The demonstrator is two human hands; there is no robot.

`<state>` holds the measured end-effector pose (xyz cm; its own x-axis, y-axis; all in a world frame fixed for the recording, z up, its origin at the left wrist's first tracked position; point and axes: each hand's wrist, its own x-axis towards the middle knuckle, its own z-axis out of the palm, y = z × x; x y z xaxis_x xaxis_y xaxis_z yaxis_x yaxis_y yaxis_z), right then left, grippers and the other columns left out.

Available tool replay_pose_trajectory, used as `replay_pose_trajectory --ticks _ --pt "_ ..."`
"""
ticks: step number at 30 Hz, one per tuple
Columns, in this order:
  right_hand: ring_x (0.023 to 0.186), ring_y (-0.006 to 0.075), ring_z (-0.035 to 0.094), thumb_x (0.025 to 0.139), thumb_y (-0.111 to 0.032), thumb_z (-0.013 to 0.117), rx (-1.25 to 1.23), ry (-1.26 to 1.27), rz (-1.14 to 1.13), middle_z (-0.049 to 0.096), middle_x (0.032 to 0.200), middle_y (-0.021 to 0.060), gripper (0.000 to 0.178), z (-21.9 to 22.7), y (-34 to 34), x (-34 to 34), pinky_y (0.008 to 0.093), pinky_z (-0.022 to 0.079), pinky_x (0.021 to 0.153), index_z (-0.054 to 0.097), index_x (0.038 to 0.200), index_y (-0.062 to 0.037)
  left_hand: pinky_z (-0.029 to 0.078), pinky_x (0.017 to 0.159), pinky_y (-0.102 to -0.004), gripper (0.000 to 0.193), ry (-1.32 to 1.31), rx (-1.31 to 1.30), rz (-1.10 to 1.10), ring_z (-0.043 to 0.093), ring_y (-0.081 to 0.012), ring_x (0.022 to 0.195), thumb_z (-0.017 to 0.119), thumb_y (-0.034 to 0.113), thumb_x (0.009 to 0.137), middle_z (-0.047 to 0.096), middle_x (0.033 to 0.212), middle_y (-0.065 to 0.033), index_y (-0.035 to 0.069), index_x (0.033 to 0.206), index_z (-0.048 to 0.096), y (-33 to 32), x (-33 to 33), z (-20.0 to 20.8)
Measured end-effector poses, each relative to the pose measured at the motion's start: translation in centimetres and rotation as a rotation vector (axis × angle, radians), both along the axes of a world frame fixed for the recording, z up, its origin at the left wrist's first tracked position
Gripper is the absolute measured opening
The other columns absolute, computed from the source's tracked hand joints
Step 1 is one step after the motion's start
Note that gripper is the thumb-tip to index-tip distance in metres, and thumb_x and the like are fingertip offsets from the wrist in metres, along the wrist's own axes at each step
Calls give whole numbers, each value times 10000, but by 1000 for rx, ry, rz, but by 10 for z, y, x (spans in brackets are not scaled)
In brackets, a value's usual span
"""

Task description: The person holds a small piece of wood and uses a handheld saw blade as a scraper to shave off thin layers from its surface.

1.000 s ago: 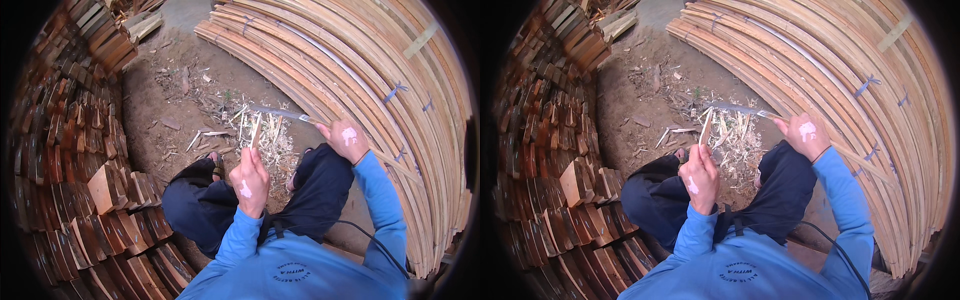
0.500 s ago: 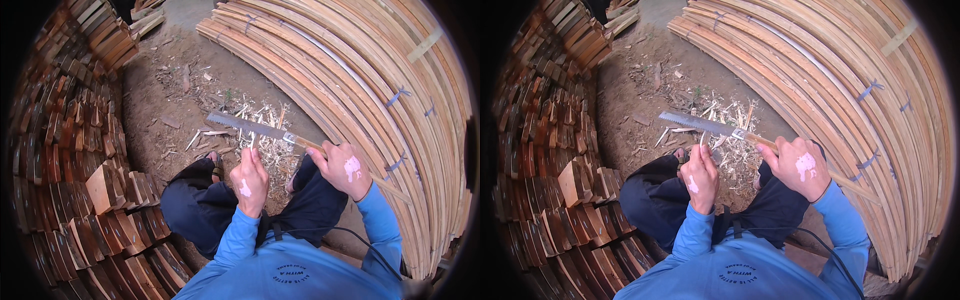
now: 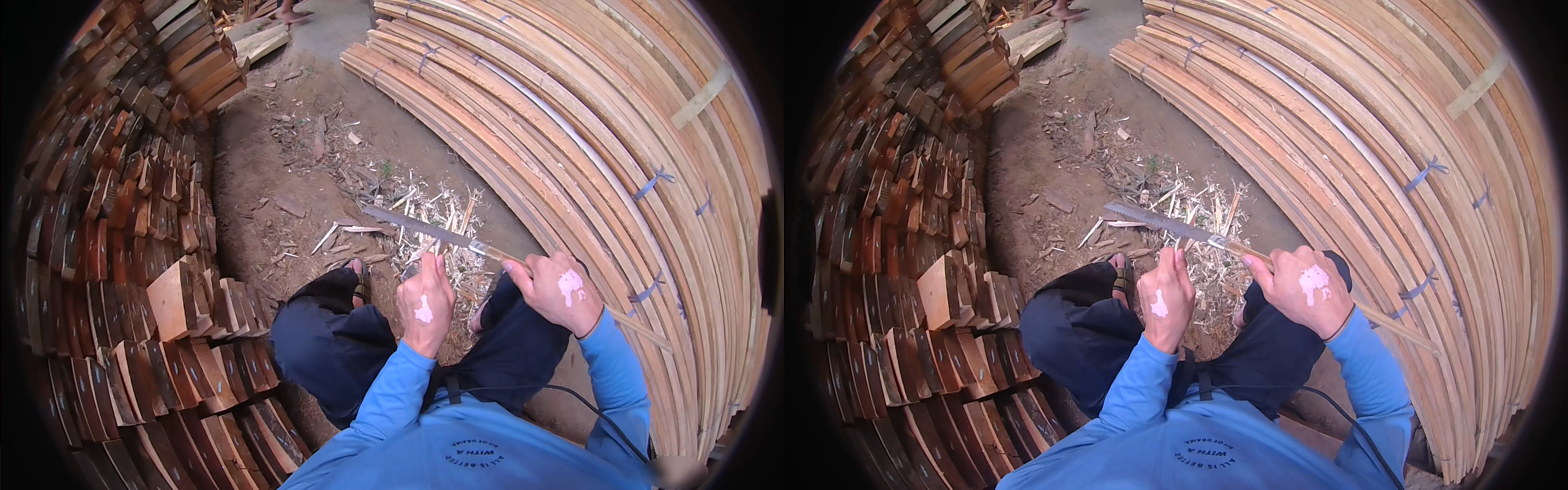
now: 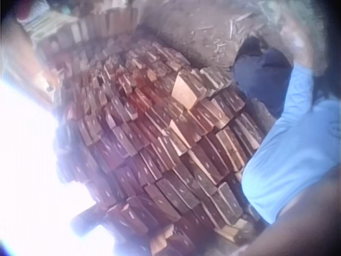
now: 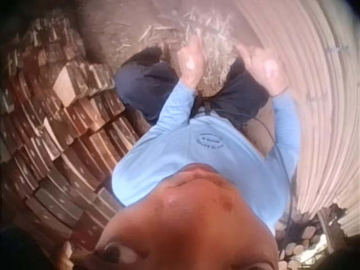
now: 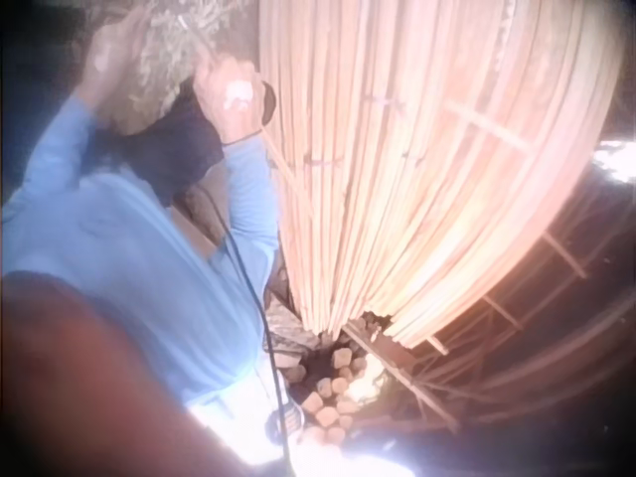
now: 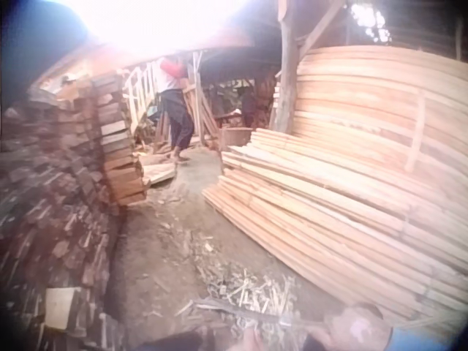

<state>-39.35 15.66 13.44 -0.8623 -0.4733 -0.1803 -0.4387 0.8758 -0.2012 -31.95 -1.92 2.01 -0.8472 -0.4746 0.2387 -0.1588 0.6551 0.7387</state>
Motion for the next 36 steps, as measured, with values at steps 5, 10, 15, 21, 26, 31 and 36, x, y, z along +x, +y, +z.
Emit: replay_pose_trajectory --ticks 5,10,15,21,26,31,36 --pt "696 467 669 986 -476 599 20 93 41 642 676 290 555 -13 4 -13 541 542 681 720 738 5 412 494 -514 231 72 43 5 611 -440 562 542 145 1042 560 602 -245 32 840 539 -2 -3 -4" --pt "676 446 675 981 -499 599 59 200 61 653 668 265 562 -20 4 -20 532 547 664 731 744 -7 409 493 -508 227 57 38 -5 602 -431 547 538 145 1044 560 594 -229 36 845 540 -4 -4 -7" --pt "718 456 666 1007 -477 563 136 302 -58 641 681 286 588 -40 11 -45 549 532 716 700 724 20 415 499 -500 226 96 45 18 606 -418 543 525 126 1047 559 595 -225 26 846 553 -7 2 -3" --pt "747 445 659 1036 -504 508 -77 182 -198 655 743 286 619 -38 51 -81 506 509 692 653 790 45 419 484 -464 218 33 139 -64 622 -378 527 519 118 1048 564 582 -191 20 859 564 -12 9 10" --pt "746 239 619 980 -344 681 -608 56 -40 652 801 169 380 -24 18 -46 397 482 686 659 1004 35 414 488 -461 155 155 236 -436 607 -377 518 554 86 1027 547 576 -182 20 888 551 15 8 18" --pt "712 63 538 958 -199 699 -662 -426 -83 606 745 18 205 4 19 -37 287 458 651 672 1022 -6 425 497 -455 112 163 254 -480 615 -386 549 565 73 1019 566 608 -188 19 922 559 18 8 18" --pt "689 71 577 979 -139 658 -707 -479 -110 623 720 4 129 14 15 -30 274 457 655 657 955 -13 434 508 -451 106 156 246 -517 620 -387 559 560 82 1026 565 614 -189 13 948 574 21 8 16"
